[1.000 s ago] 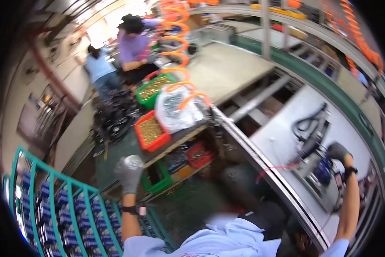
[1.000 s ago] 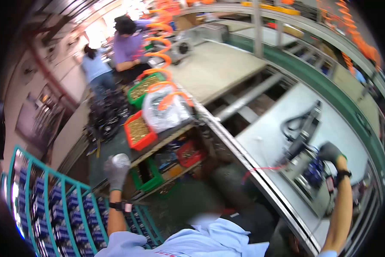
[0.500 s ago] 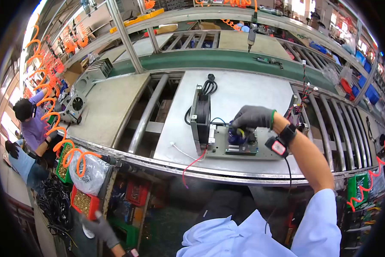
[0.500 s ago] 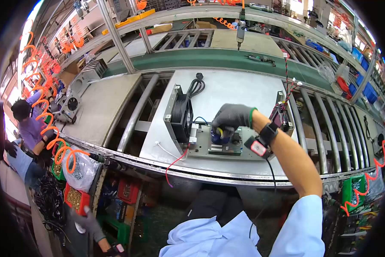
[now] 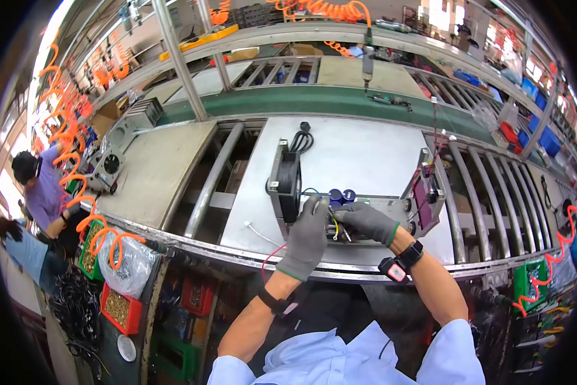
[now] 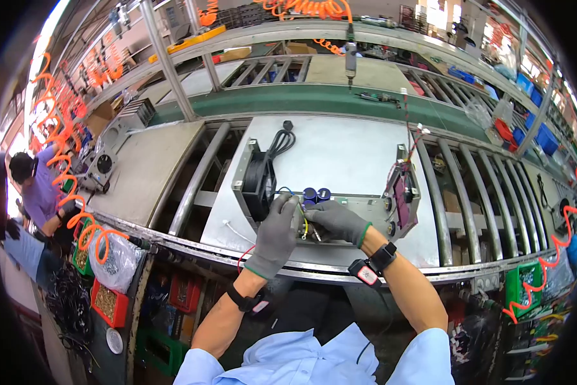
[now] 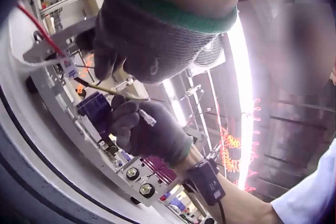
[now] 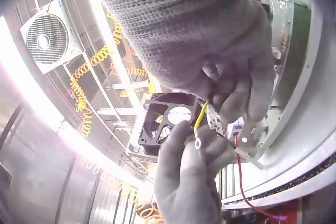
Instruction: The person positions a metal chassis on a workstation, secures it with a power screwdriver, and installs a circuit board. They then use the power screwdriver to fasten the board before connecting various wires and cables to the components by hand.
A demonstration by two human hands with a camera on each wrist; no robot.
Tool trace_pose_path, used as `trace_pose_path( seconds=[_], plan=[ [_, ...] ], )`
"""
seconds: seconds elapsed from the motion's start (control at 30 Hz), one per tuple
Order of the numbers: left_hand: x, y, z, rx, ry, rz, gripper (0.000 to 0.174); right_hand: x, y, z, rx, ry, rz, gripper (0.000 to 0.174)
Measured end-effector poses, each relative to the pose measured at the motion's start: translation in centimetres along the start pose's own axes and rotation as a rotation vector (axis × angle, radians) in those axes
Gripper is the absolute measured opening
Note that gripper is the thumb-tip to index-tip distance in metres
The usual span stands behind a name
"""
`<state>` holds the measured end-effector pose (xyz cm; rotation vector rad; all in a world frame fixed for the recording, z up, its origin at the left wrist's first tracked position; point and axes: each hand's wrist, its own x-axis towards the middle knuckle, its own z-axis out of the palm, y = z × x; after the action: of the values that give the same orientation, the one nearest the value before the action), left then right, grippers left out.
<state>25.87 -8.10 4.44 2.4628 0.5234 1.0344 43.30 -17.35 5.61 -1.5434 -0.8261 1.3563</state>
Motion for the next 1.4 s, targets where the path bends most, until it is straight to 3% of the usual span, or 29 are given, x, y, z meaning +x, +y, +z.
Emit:
trace_pose_path(
  seconds=[0.1, 0.2, 0.37, 0.47, 0.67, 0.8, 0.93, 1.07, 1.1, 1.23, 1.33, 1.4],
  plan=[
    [0.5, -0.8, 1.8, 0.09, -0.154, -0.048, 0.035, -0.8, -0.6, 0.3, -0.023, 0.023, -0.001, 0.026],
    [0.8, -1.9, 2.5, 0.117, -0.177, 0.027, 0.029, -0.6, 0.6, -0.6, -0.012, -0.027, -0.059, 0.026],
    [2.4, -2.4, 4.1, 0.062, -0.028, 0.005, 0.015, -2.1, 1.9, -1.2, 0.122, -0.134, -0.116, 0.025],
    [6.0, -1.2, 4.0, 0.152, -0.036, -0.154, 0.014, -2.4, 2.8, -0.9, 0.083, -0.123, -0.077, 0.028],
    [9.3, -3.7, 7.2, 0.312, -0.147, -0.327, 0.016, -1.2, 5.8, 0.0, 0.111, -0.3, -0.149, 0.033],
    [7.0, -5.6, 8.1, 0.118, -0.009, -0.256, 0.017, -1.7, 7.2, 1.0, 0.25, -0.335, -0.035, 0.037],
    [3.0, -2.6, 5.5, -0.028, 0.056, -0.115, 0.018, -3.0, 5.9, 0.8, -0.174, -0.131, -0.082, 0.033],
    [0.0, -3.8, 5.5, -0.111, 0.022, -0.045, 0.022, -3.8, 5.4, 2.0, -1.079, 0.335, -0.326, 0.015],
    [-0.3, -3.6, 5.4, -0.128, -0.001, -0.045, 0.028, -4.2, 3.5, 2.5, -1.234, 0.35, -0.181, 0.016],
    [-1.0, -3.6, 6.1, 0.031, -0.044, -0.039, 0.041, -3.2, 3.6, 1.0, -0.904, 0.46, -0.479, 0.02],
    [-1.6, -3.5, 6.0, 0.014, -0.064, -0.068, 0.044, -2.2, 4.8, 0.4, -0.627, 0.453, -0.492, 0.021],
    [-1.7, -3.4, 6.2, 0.02, -0.055, -0.052, 0.049, -1.9, 5.6, 0.6, -0.608, 0.487, -0.503, 0.019]
  ],
)
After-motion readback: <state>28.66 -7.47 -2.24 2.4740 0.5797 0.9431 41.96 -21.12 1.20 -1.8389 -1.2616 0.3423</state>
